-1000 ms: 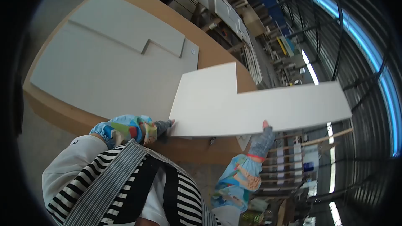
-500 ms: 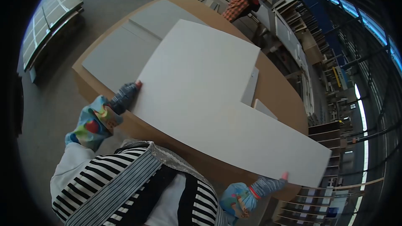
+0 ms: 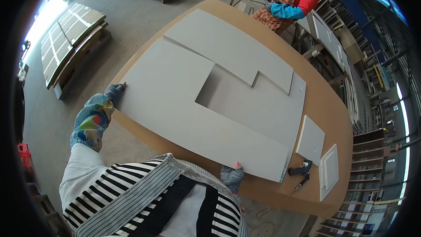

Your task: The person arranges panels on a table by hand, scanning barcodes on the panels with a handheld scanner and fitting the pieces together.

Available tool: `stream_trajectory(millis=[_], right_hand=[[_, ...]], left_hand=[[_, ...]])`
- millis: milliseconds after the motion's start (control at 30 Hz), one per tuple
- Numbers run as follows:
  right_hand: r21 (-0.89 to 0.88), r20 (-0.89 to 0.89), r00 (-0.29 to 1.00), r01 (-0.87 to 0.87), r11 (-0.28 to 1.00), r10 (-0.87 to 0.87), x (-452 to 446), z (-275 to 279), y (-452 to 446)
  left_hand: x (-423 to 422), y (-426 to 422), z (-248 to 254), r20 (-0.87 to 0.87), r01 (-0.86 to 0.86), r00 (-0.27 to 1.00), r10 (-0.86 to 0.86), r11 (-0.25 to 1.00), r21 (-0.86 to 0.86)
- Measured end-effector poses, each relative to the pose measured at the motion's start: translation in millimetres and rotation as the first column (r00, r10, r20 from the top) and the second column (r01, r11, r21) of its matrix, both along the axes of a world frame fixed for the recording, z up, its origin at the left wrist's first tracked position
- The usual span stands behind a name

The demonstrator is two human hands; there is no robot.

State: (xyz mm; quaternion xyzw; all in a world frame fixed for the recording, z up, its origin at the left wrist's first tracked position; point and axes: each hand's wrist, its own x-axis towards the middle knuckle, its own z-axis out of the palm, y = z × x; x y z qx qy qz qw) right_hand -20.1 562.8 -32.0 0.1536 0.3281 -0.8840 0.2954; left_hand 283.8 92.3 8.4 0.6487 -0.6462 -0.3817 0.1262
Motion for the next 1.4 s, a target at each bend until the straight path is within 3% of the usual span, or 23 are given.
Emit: stream_trajectory(millis=[167, 400, 467, 500, 533, 567, 600, 633, 667, 700, 767, 800, 867, 900, 933, 1000, 1067, 1133, 1167, 1233, 1333, 1367, 1400], right_hand=[[-0.07, 0.027, 0.996, -0.086, 0.994, 0.088, 6, 6, -22], [0.084, 0.198, 0.97, -0.157, 0.984, 0.138, 24, 10, -20], [0.278, 0.289, 0.756, -0.654, 0.704, 0.588, 14, 3, 14], [-0.023, 0.227, 0.739, -0.647, 0.762, 0.634, 5, -10, 38], [-0.326, 0.178, 0.703, -0.618, 0.715, 0.688, -4, -25, 64], [0.108, -0.069, 0.833, -0.54, 0.835, 0.548, -21, -29, 95], [0.433, -0.321, 0.863, -0.231, 0.871, 0.389, -22, -25, 99], [0.715, -0.497, 0.808, 0.176, 0.676, 0.316, -24, -21, 103], [0.758, -0.644, 0.728, 0.568, 0.321, 0.235, -19, -7, 93], [0.758, -0.644, 0.73, 0.568, 0.319, 0.229, -19, -8, 90], [0.541, -0.641, 0.463, 0.838, -0.067, 0.612, -23, -9, 89], [0.654, -0.618, 0.536, 0.756, -0.002, 0.575, -25, -14, 79], [0.416, -0.54, 0.419, 0.887, -0.201, 0.73, -37, -34, 68], [0.462, -0.614, 0.421, 0.877, -0.129, 0.668, -41, -37, 64], [0.483, -0.574, 0.494, 0.848, -0.217, 0.653, -45, -39, 64], [0.374, -0.512, 0.471, 0.875, -0.307, 0.719, -51, -35, 66], [0.51, -0.442, 0.635, 0.759, -0.406, 0.633, -51, -13, 60], [0.529, -0.4, 0.684, 0.716, -0.455, 0.61, -54, -16, 71], [0.563, -0.439, 0.682, 0.716, -0.413, 0.585, -58, -21, 77], [0.604, -0.489, 0.676, 0.718, -0.346, 0.551, -65, -23, 80], [0.534, -0.525, 0.621, 0.773, -0.343, 0.582, -65, -29, 82], [0.497, -0.524, 0.592, 0.796, -0.346, 0.612, -66, -35, 88], [0.505, -0.533, 0.583, 0.801, -0.323, 0.613, -64, -35, 86]], left_hand=[[0, -34, -10, 0.081, 0.081, 0.993, -0.085, 0.995, 0.056], [-15, -43, 19, 0.216, 0.117, 0.97, -0.113, 0.993, -0.007], [-10, -39, 23, 0.502, 0.373, 0.855, -0.131, 0.828, -0.419], [-1, -38, 14, 0.514, 0.382, 0.847, -0.14, 0.831, -0.404], [11, -39, -1, 0.416, 0.335, 0.899, -0.138, 0.829, -0.449], [19, -41, -12, 0.308, 0.275, 0.943, -0.13, 0.823, -0.496], [24, -33, -21, 0.204, 0.181, 0.974, -0.1, 0.886, -0.428], [23, -22, -36, 0.059, 0.03, 0.998, -0.003, 0.885, -0.464], [19, -13, -49, 0.007, -0.053, 0.998, 0.066, 0.86, -0.508], [15, -6, -54, -0.048, -0.135, 0.99, 0.129, 0.829, -0.543], [7, -6, -56, -0.065, -0.196, 0.979, 0.193, 0.811, -0.552], [4, -3, -58, -0.081, -0.263, 0.961, 0.264, 0.789, -0.555], [15, -15, -71, -0.09, -0.278, 0.959, 0.27, 0.821, -0.498], [12, -18, -76, -0.103, -0.291, 0.956, 0.274, 0.848, -0.444], [10, -17, -79, -0.152, -0.298, 0.954, 0.257, 0.847, -0.44], [11, -24, -89, -0.245, -0.302, 0.946, 0.212, 0.852, -0.428], [11, -22, -92, -0.282, -0.29, 0.942, 0.18, 0.86, -0.42], [10, -15, -70, -0.048, -0.202, 0.977, 0.209, 0.82, -0.536], [11, -16, -69, -0.048, -0.195, 0.978, 0.202, 0.815, -0.545], [14, -23, -71, 0.066, -0.087, 0.989, 0.132, 0.886, -0.455], [-13, -13, -17, 0.619, 0.371, 0.783, -0.062, 0.845, -0.385], [-22, -14, -14, 0.699, 0.436, 0.711, -0.077, 0.828, -0.352], [-32, -11, -17, 0.714, 0.51, 0.7, -0.012, 0.708, -0.488]])
